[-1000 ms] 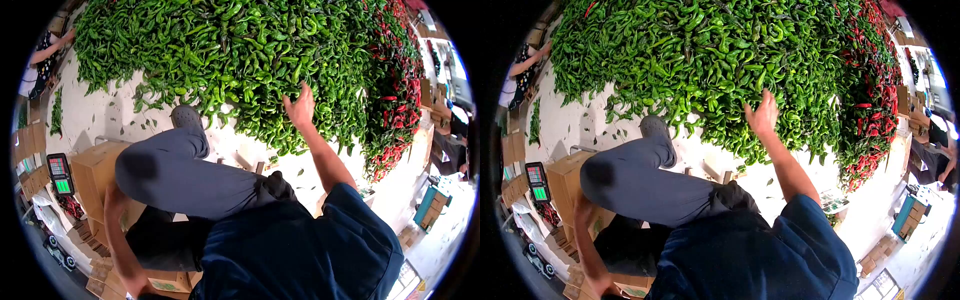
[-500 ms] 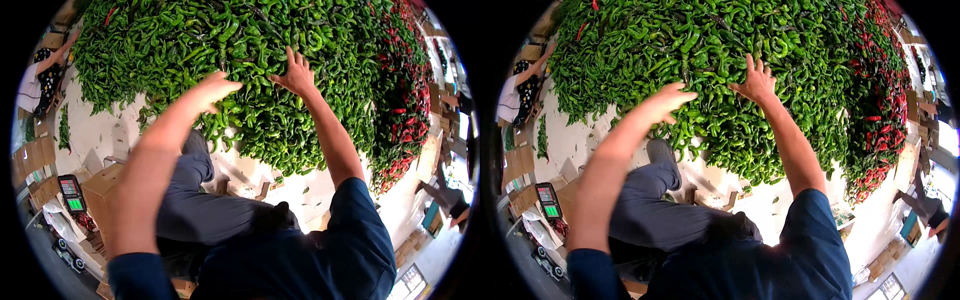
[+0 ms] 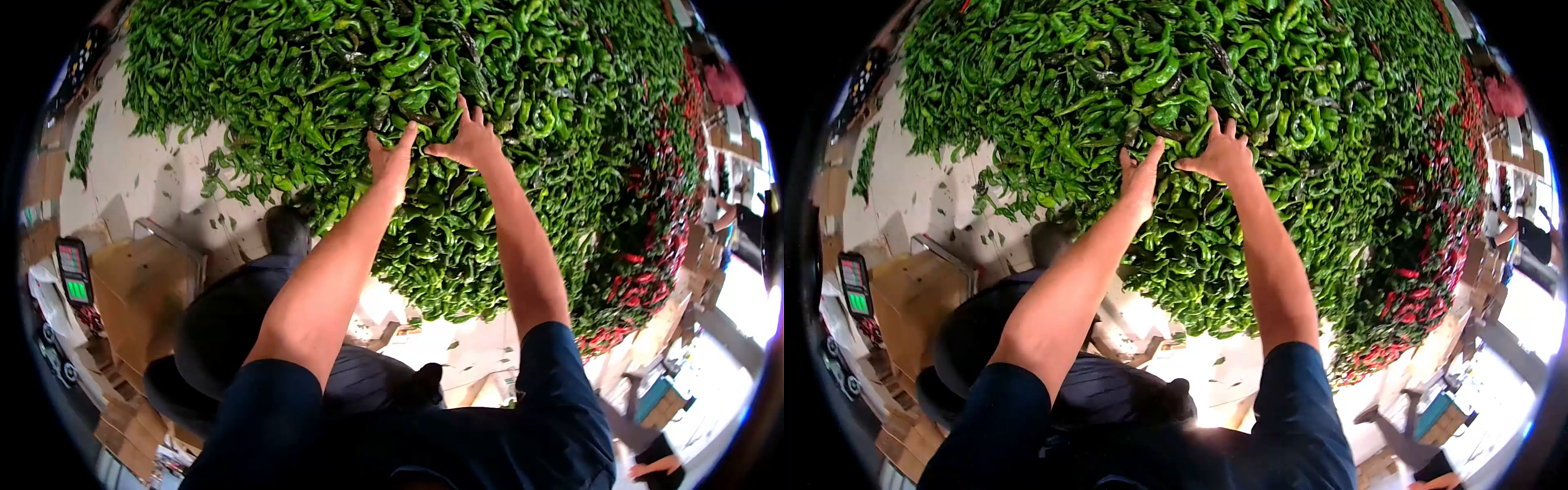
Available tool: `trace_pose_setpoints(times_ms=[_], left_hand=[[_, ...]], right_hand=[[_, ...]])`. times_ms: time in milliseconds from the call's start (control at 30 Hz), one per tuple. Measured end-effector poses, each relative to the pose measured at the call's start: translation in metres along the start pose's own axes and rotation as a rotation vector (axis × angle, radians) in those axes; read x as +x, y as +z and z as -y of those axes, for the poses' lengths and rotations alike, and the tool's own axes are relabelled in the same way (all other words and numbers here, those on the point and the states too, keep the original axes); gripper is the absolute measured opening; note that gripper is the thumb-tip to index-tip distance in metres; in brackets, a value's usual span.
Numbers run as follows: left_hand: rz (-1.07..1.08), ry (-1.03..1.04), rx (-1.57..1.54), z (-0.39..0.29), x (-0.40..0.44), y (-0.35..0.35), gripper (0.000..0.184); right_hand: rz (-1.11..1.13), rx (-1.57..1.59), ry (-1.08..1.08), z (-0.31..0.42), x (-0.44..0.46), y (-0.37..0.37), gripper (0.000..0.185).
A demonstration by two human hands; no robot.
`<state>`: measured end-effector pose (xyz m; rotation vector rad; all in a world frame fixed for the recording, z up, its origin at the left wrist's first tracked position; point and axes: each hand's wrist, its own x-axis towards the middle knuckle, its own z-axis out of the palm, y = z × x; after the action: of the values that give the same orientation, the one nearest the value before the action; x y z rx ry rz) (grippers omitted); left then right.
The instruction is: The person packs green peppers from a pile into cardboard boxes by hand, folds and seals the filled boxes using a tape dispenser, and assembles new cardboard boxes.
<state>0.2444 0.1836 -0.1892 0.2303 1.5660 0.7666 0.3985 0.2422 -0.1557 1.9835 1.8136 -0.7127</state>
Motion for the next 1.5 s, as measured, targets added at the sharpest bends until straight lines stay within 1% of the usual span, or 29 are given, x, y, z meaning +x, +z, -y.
trace_pose_setpoints(times_ms=[33, 67, 133, 167, 233, 267, 367, 400, 433, 500, 533, 633, 667, 700, 767, 800, 867, 967, 1000, 1100, 1133, 1167, 1233, 1300, 1367, 1400, 1433, 1467, 1500], left_hand=[[-0.038, 0.038, -0.063, 0.013, 0.004, 0.009, 0.126], [-0.045, 0.108, -0.017, 0.021, 0.004, 0.017, 0.122], [-0.036, 0.042, -0.048, 0.029, 0.000, 0.024, 0.119], [-0.022, -0.004, -0.036, 0.021, -0.009, 0.021, 0.119], [0.049, -0.041, -0.114, 0.001, -0.024, 0.006, 0.122], [-0.004, -0.049, -0.061, 0.007, -0.016, 0.008, 0.123], [-0.010, -0.097, 0.002, 0.007, -0.008, 0.007, 0.121], [0.048, -0.115, 0.008, 0.006, -0.007, 0.004, 0.120], [0.132, -0.121, -0.045, 0.016, 0.005, 0.005, 0.122], [0.129, -0.051, 0.031, 0.035, 0.022, 0.013, 0.115], [0.114, -0.058, 0.091, 0.030, 0.017, 0.014, 0.109], [0.182, -0.180, -0.055, 0.017, 0.003, 0.010, 0.104], [0.184, -0.183, -0.102, 0.019, 0.001, 0.009, 0.103], [0.199, -0.150, -0.155, 0.024, -0.004, 0.005, 0.097], [0.329, -0.106, -0.219, 0.023, -0.013, -0.011, 0.086], [0.327, -0.154, -0.221, 0.022, -0.017, -0.015, 0.080], [0.330, -0.259, -0.214, 0.000, -0.047, -0.028, 0.068], [0.454, -0.270, -0.265, 0.002, -0.047, -0.031, 0.058], [0.448, -0.252, -0.280, 0.002, -0.050, -0.030, 0.050], [0.446, -0.219, -0.304, -0.012, -0.066, -0.032, 0.051], [0.441, -0.185, -0.270, -0.021, -0.076, -0.036, 0.048], [0.485, -0.176, -0.307, -0.025, -0.081, -0.039, 0.046], [0.574, -0.155, -0.379, -0.040, -0.092, -0.047, 0.042], [0.612, -0.101, -0.349, -0.056, -0.108, -0.057, 0.047], [0.623, -0.064, -0.362, -0.071, -0.122, -0.069, 0.049], [0.657, -0.046, -0.429, -0.073, -0.120, -0.073, 0.042], [0.655, -0.012, -0.460, -0.084, -0.133, -0.083, 0.042], [0.649, 0.022, -0.494, -0.099, -0.152, -0.096, 0.043], [0.640, 0.056, -0.530, -0.109, -0.167, -0.110, 0.043]], right_hand=[[-0.014, -0.016, -0.005, 0.001, -0.003, 0.001, 0.138], [0.016, -0.023, 0.000, 0.003, -0.007, 0.002, 0.135], [0.078, -0.079, 0.001, 0.010, -0.024, 0.005, 0.127], [0.051, -0.074, -0.005, 0.013, -0.036, 0.004, 0.124], [0.045, -0.020, -0.047, 0.013, -0.048, 0.006, 0.120], [0.023, -0.015, -0.037, 0.017, -0.051, 0.008, 0.118], [-0.022, -0.050, -0.031, 0.020, -0.051, 0.016, 0.118], [-0.034, -0.045, -0.035, 0.018, -0.045, 0.017, 0.119], [-0.016, -0.016, -0.037, 0.014, -0.036, 0.017, 0.121], [-0.024, 0.011, -0.198, -0.012, -0.003, 0.034, 0.125], [-0.025, -0.031, -0.253, -0.008, -0.004, 0.026, 0.126], [0.148, 0.055, -0.092, 0.007, -0.030, 0.003, 0.121], [0.131, -0.058, -0.106, 0.021, -0.047, 0.005, 0.119], [0.008, -0.010, -0.132, 0.025, -0.056, 0.019, 0.112], [-0.043, 0.033, -0.107, 0.042, -0.077, 0.023, 0.103], [-0.083, 0.059, -0.126, 0.045, -0.081, 0.028, 0.100], [-0.073, 0.043, -0.149, 0.049, -0.088, 0.024, 0.099], [-0.113, 0.013, -0.144, 0.055, -0.103, 0.010, 0.094], [-0.110, 0.013, -0.137, 0.057, -0.109, 0.003, 0.094], [-0.146, 0.018, -0.129, 0.068, -0.131, -0.015, 0.092], [-0.160, 0.039, -0.125, 0.072, -0.139, -0.023, 0.091], [-0.177, 0.061, -0.120, 0.076, -0.146, -0.029, 0.090], [-0.258, -0.003, -0.152, 0.084, -0.160, -0.038, 0.088], [-0.305, -0.082, -0.149, 0.102, -0.175, -0.056, 0.088], [-0.376, -0.117, -0.185, 0.119, -0.192, -0.071, 0.082], [-0.409, -0.134, -0.198, 0.129, -0.201, -0.078, 0.080], [-0.444, -0.151, -0.215, 0.141, -0.210, -0.086, 0.078], [-0.471, -0.170, -0.220, 0.155, -0.220, -0.095, 0.084], [-0.504, -0.176, -0.250, 0.171, -0.233, -0.104, 0.083]])
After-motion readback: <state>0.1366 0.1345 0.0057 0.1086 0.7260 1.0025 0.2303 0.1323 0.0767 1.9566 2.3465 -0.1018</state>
